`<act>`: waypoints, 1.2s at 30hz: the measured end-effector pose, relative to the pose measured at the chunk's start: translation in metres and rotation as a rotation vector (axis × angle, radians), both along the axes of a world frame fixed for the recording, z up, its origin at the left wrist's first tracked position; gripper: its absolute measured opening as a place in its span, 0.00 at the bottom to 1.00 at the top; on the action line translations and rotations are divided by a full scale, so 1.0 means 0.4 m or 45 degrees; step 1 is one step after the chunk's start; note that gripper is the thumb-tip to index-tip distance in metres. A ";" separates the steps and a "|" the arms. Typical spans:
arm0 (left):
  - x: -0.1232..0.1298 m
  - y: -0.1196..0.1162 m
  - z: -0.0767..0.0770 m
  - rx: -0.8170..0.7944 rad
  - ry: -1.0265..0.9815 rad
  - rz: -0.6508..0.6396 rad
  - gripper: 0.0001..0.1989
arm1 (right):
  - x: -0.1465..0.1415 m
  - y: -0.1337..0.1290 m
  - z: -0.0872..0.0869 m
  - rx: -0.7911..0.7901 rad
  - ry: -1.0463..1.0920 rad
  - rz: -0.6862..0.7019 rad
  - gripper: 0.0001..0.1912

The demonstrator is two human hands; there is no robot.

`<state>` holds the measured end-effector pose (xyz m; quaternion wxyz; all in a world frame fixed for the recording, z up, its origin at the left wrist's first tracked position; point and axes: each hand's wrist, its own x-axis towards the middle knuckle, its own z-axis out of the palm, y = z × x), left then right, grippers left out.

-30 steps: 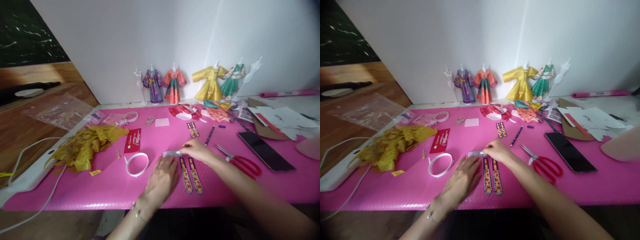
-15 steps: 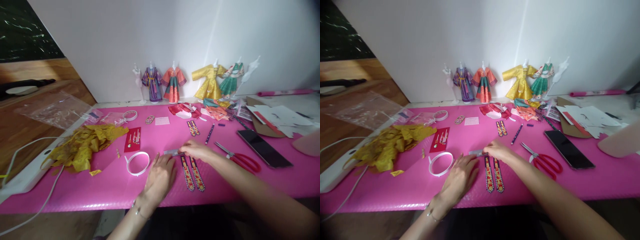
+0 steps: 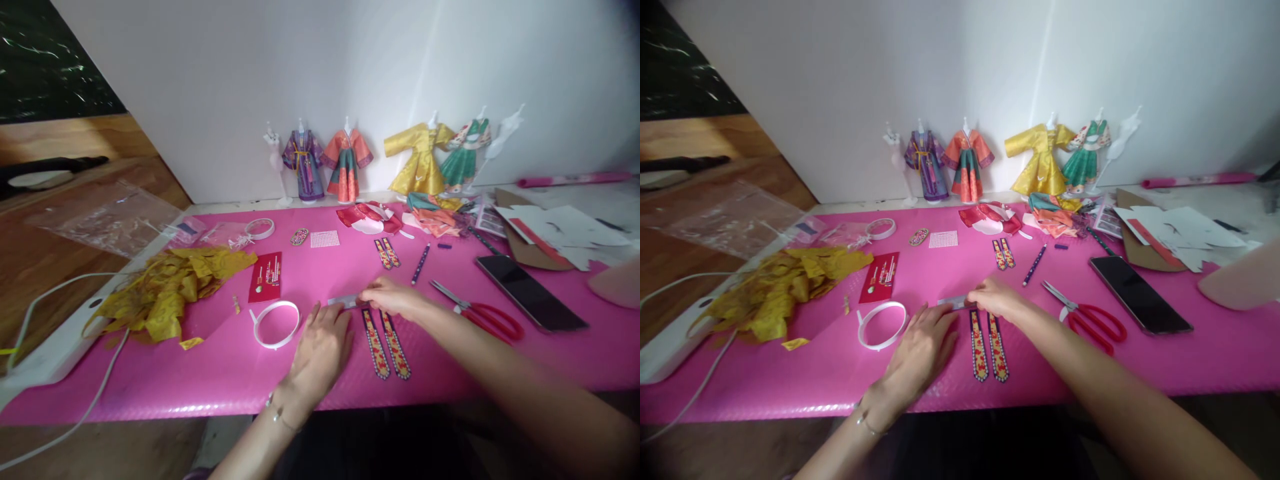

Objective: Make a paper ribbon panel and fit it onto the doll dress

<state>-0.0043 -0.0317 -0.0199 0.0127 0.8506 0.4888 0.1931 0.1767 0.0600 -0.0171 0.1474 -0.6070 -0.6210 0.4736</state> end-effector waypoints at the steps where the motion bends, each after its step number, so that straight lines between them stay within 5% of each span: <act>1: 0.000 0.001 0.000 0.001 0.002 -0.004 0.12 | 0.000 0.000 0.001 0.003 -0.002 0.001 0.08; 13: 0.001 0.012 0.006 0.033 0.052 -0.012 0.11 | 0.000 0.009 -0.001 -0.032 -0.087 0.070 0.17; 36: 0.000 0.023 0.008 0.063 0.080 -0.032 0.12 | -0.026 -0.008 0.053 -0.043 -0.258 0.067 0.13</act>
